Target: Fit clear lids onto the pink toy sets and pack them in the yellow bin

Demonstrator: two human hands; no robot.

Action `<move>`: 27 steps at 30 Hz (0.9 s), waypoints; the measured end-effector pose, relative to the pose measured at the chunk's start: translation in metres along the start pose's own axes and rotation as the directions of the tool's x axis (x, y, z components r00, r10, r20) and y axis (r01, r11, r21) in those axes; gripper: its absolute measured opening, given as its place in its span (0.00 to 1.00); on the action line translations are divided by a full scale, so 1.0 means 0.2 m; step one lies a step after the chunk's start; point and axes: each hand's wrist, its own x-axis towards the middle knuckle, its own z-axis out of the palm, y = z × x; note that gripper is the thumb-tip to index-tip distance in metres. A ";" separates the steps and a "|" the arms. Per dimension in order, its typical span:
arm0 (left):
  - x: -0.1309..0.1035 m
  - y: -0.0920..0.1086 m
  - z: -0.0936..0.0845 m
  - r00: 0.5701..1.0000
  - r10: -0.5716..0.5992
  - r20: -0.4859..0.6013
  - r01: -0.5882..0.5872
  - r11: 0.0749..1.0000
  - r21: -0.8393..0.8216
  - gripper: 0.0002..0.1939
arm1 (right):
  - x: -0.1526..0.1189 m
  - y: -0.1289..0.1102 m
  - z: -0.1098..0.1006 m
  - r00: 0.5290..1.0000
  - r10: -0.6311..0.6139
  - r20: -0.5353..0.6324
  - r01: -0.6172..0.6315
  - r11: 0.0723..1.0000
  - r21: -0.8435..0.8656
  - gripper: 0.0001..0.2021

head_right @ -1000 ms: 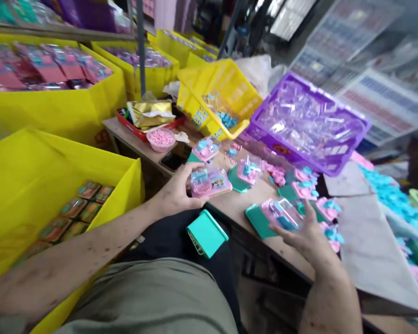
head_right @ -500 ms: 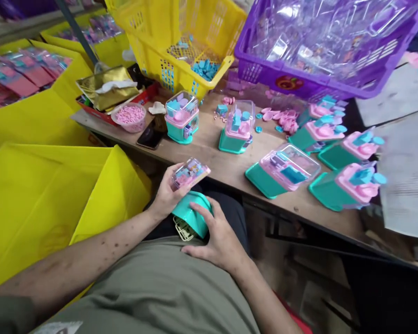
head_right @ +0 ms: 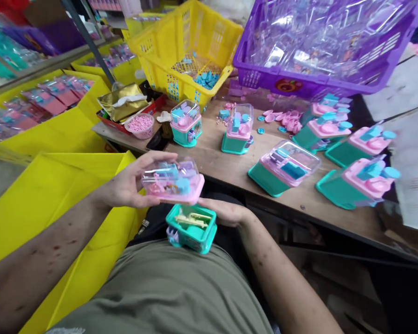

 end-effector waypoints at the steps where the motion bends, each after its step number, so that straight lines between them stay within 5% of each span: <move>1: -0.01 0.02 0.01 0.996 -0.020 0.082 0.017 0.999 0.028 0.46 | 0.03 0.03 0.01 1.000 0.022 0.001 -0.022 0.998 0.060 0.38; 5: -0.09 -0.02 0.09 0.955 -0.112 0.273 0.094 0.992 0.079 0.46 | 0.10 0.16 0.08 0.991 0.043 -0.126 -0.024 0.988 0.150 0.33; 11: -0.21 -0.23 0.15 0.954 -0.281 0.101 0.280 0.960 0.024 0.43 | 0.10 0.23 0.12 0.961 0.032 -0.276 0.008 0.990 0.141 0.32; 15: -0.21 -0.26 0.11 0.942 -0.299 0.153 0.302 0.953 -0.002 0.43 | 0.03 0.19 0.15 0.909 -0.039 -0.416 0.057 0.998 0.033 0.24; 19: -0.18 -0.26 0.07 0.932 -0.312 0.185 0.326 0.944 -0.048 0.44 | -0.36 0.07 0.08 0.842 -0.149 -0.519 0.101 0.988 -0.119 0.20; 22: -0.19 -0.28 0.09 0.941 -0.299 0.156 0.316 0.944 -0.098 0.45 | -0.81 -0.03 -0.10 0.774 -0.244 -0.584 0.136 0.965 -0.223 0.25; 24: -0.21 -0.29 0.10 0.951 -0.280 0.128 0.292 0.952 -0.089 0.45 | -1.03 -0.07 -0.22 0.707 -0.312 -0.634 0.146 0.943 -0.300 0.15; 25: -0.22 -0.30 0.11 0.954 -0.276 0.118 0.285 0.956 -0.067 0.45 | -1.07 -0.08 -0.25 0.648 -0.383 -0.658 0.165 0.914 -0.370 0.13; 27: -0.24 -0.30 0.11 0.948 -0.292 0.126 0.295 0.955 -0.008 0.45 | -1.00 -0.07 -0.24 0.653 -0.379 -0.656 0.169 0.917 -0.361 0.16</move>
